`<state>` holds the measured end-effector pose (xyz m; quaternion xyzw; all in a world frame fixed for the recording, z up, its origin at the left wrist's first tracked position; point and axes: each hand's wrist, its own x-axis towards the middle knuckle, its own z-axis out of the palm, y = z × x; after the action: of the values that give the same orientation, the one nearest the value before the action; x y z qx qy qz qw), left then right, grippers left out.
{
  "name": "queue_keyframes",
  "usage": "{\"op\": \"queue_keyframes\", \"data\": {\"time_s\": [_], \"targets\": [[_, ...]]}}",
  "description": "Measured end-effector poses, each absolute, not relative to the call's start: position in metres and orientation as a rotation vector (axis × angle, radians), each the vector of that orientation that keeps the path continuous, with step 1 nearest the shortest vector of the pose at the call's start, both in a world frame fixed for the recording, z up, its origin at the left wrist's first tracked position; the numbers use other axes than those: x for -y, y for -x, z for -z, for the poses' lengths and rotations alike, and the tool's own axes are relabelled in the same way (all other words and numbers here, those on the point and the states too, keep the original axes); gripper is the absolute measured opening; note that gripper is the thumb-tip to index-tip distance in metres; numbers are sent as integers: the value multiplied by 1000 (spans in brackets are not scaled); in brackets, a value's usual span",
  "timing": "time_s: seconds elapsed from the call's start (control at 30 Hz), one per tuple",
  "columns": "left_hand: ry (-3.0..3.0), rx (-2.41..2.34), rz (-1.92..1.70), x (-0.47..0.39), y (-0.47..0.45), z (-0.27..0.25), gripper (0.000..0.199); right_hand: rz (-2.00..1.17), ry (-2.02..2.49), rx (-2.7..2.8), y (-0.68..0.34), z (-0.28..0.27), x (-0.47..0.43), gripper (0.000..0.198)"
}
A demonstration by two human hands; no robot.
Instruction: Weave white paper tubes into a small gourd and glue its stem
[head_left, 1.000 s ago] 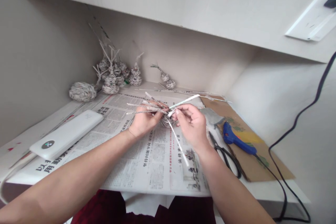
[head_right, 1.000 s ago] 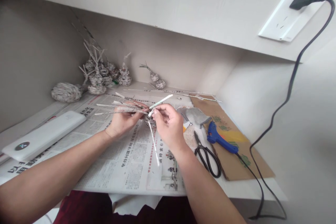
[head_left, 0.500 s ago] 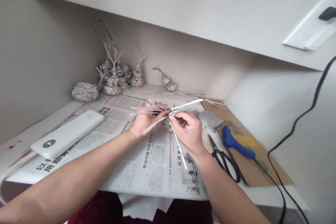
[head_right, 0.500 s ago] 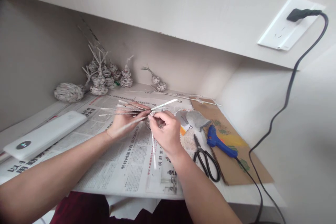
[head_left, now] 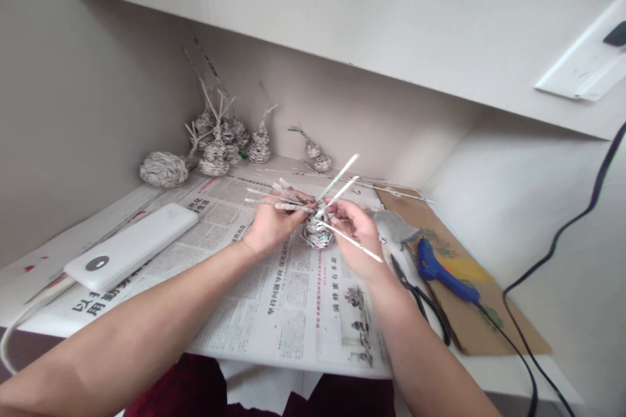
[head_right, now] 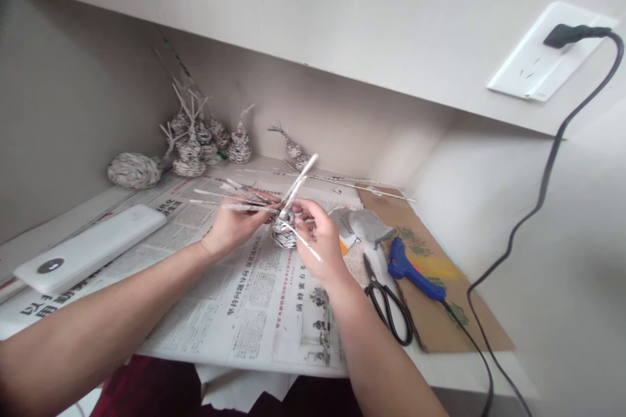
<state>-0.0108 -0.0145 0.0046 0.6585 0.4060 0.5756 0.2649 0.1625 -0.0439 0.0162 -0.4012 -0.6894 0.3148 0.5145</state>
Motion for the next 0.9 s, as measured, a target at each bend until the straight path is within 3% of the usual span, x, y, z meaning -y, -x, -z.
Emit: {"op": "queue_keyframes", "data": {"time_s": [0.13, 0.23, 0.43, 0.63, 0.9], "targets": [[-1747, -1038, -1559, 12, 10, -1, 17, -382, 1035, 1851, -160, -18, 47, 15], [-1756, -999, -1550, 13, 10, -2, 17, -285, 1038, 1834, -158, -18, 49, 11], [-1778, -975, -1423, 18, 10, -8, 14, -609, 1103, 1508, -156, -4, 40, 16], [-1790, -947, -1427, 18, 9, -9, 14, -644, 1057, 1488, -156, -2, 36, 15], [-2079, -874, -1494, 19, 15, -12, 12, -951, 1060, 1368, -160, -1, 31, 20]]}}
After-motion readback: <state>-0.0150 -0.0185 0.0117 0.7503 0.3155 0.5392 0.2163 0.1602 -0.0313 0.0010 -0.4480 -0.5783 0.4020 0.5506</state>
